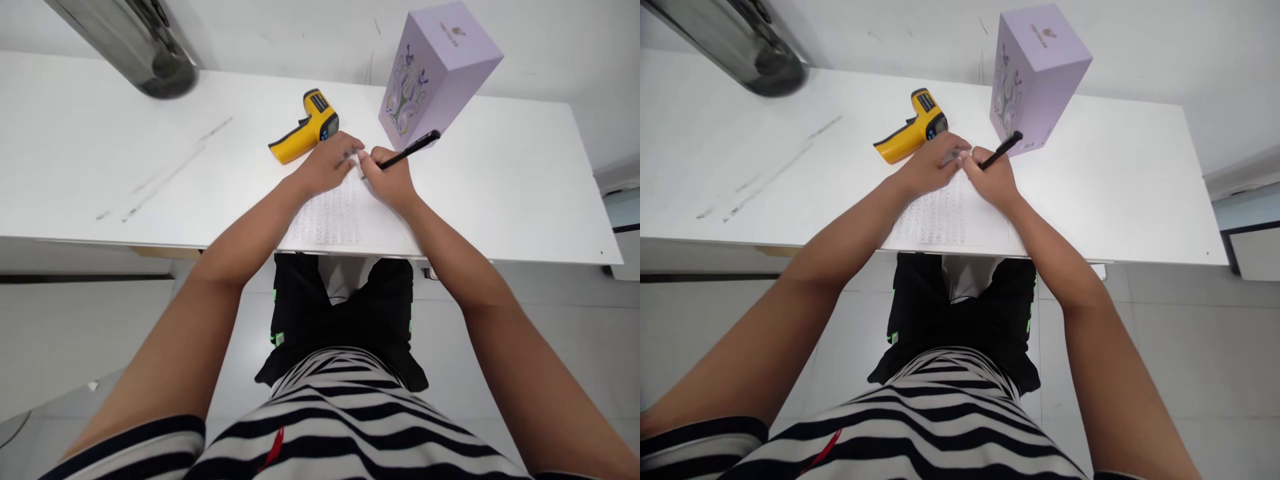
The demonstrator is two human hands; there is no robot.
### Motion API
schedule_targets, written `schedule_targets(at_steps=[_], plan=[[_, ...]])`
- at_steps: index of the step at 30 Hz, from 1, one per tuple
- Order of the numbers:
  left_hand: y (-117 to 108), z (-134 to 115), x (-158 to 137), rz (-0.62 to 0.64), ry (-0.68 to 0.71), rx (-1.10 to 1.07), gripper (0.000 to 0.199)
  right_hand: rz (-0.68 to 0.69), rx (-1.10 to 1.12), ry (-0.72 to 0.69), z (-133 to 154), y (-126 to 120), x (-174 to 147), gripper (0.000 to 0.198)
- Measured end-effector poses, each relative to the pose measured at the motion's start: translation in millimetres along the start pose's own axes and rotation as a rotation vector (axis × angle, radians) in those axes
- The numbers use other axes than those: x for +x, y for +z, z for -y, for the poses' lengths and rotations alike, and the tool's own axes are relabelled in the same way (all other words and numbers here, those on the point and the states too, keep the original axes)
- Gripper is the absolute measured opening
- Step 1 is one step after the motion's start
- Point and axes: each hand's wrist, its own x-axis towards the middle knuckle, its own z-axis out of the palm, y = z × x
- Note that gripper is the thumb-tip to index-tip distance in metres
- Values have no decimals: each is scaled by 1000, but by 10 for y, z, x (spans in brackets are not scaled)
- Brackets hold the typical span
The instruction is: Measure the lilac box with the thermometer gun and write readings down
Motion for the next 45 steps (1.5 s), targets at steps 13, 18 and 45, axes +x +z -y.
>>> schedule_targets(at_steps=[13, 18, 45], plan=[[31, 45, 15, -28, -7, 53, 26, 17, -59, -42, -103, -1, 76, 42], [-34, -125, -7, 21, -101, 94, 31, -4, -74, -45, -56, 7, 48, 40], [-26, -96, 6, 49, -191, 14, 35, -62, -97, -38, -65, -14, 34, 43]])
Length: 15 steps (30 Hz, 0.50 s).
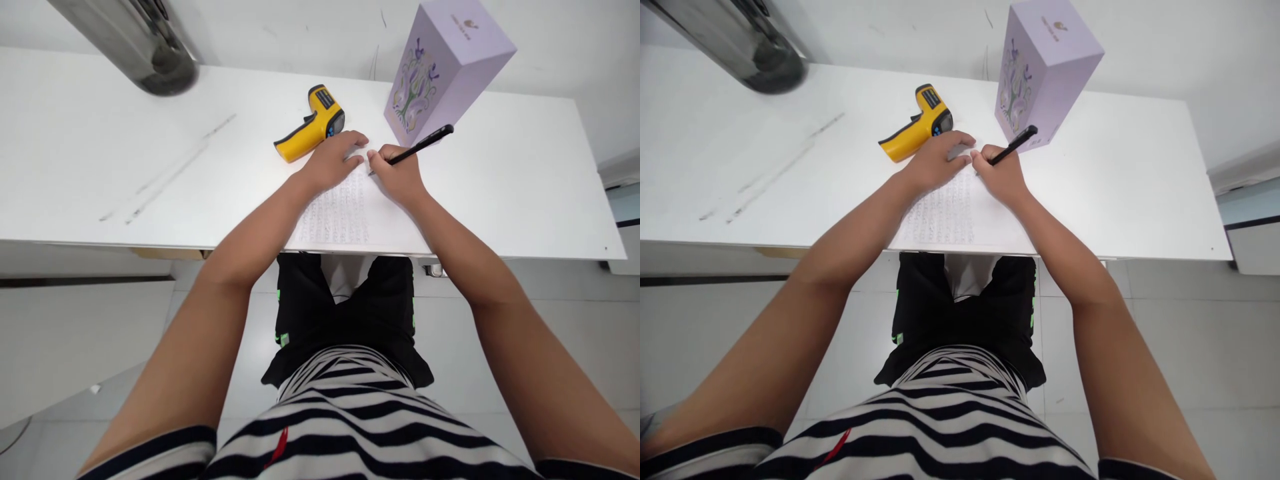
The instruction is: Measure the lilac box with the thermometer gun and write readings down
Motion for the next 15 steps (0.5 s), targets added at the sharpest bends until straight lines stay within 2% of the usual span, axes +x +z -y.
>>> schedule_targets(at_steps=[15], plan=[[-25, -4, -11, 20, 43, 127, 38, -24, -29, 74, 166, -14, -24, 42]])
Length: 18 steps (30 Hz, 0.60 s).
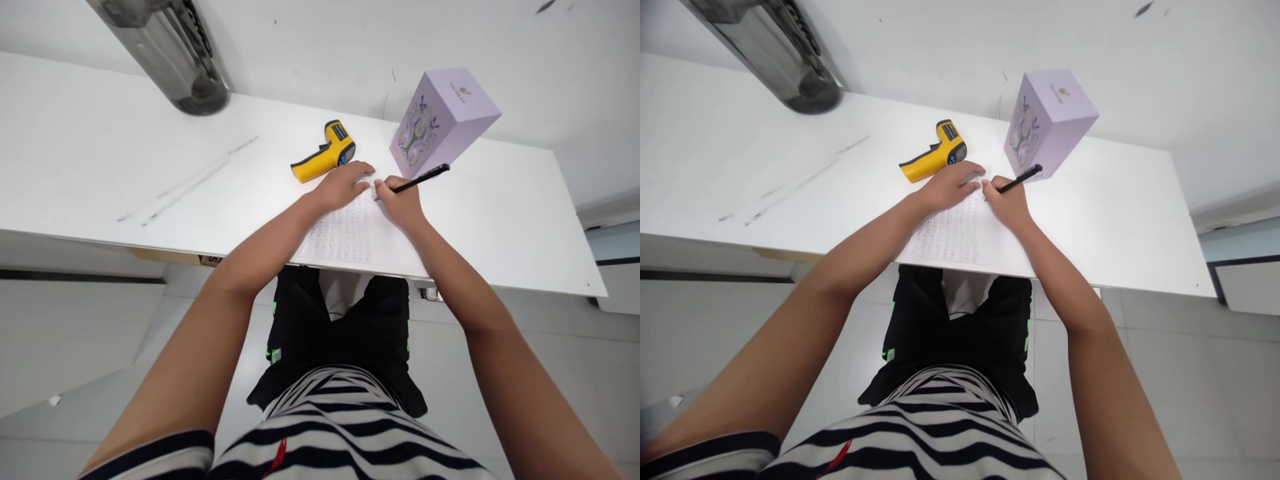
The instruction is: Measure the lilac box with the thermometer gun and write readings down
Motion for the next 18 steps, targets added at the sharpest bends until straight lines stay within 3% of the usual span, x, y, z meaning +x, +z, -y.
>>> schedule_targets(at_steps=[7, 12, 18], plan=[[-25, -15, 1, 9, 2, 19, 41, -32, 6, 5, 10, 7, -20, 41], [-17, -2, -2, 7, -8, 28, 41, 26, 22, 34, 28, 12, -24, 39], [-33, -23, -26, -9, 81, 43, 36, 5, 17, 60, 13, -11, -9, 41]])
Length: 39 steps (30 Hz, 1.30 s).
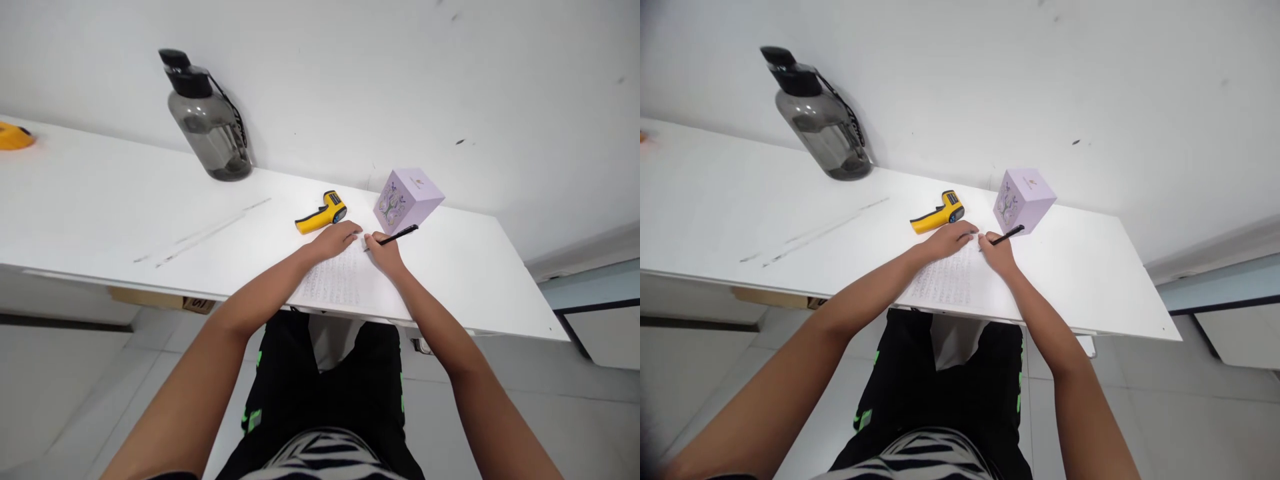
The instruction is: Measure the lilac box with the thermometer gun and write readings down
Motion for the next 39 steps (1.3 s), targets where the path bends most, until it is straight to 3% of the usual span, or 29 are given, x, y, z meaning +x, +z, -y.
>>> schedule_targets(at_steps=[4, 6, 9, 13, 19, 26, 31, 35, 39], plan=[[-128, -62, -6, -53, 106, 138, 34, -128, 30, -11, -6, -42, -12, 45], [-213, -81, -10, -94, 85, 211, 34, -176, -14, -27, -12, -66, -25, 46], [-306, -70, -18, -169, -86, 312, 33, -172, -154, -128, -36, -98, -30, 42], [-330, -14, -33, -207, -411, 443, 60, -116, -372, -302, -109, -138, 1, 32], [-408, 1, -62, -111, -596, 501, 53, -93, -688, -304, -192, -188, 46, 36], [-470, 22, -61, -89, -635, 448, 55, -157, -637, -249, -192, -183, 27, 33], [-499, 26, -67, -221, -654, 380, 60, -447, -482, -228, -186, -256, 46, 33], [-542, -41, -64, -336, -639, 203, 83, -673, -353, -201, -248, -329, 124, 61], [-534, -126, -83, -389, -574, 41, 100, -661, -252, -73, -317, -332, 197, 103]])
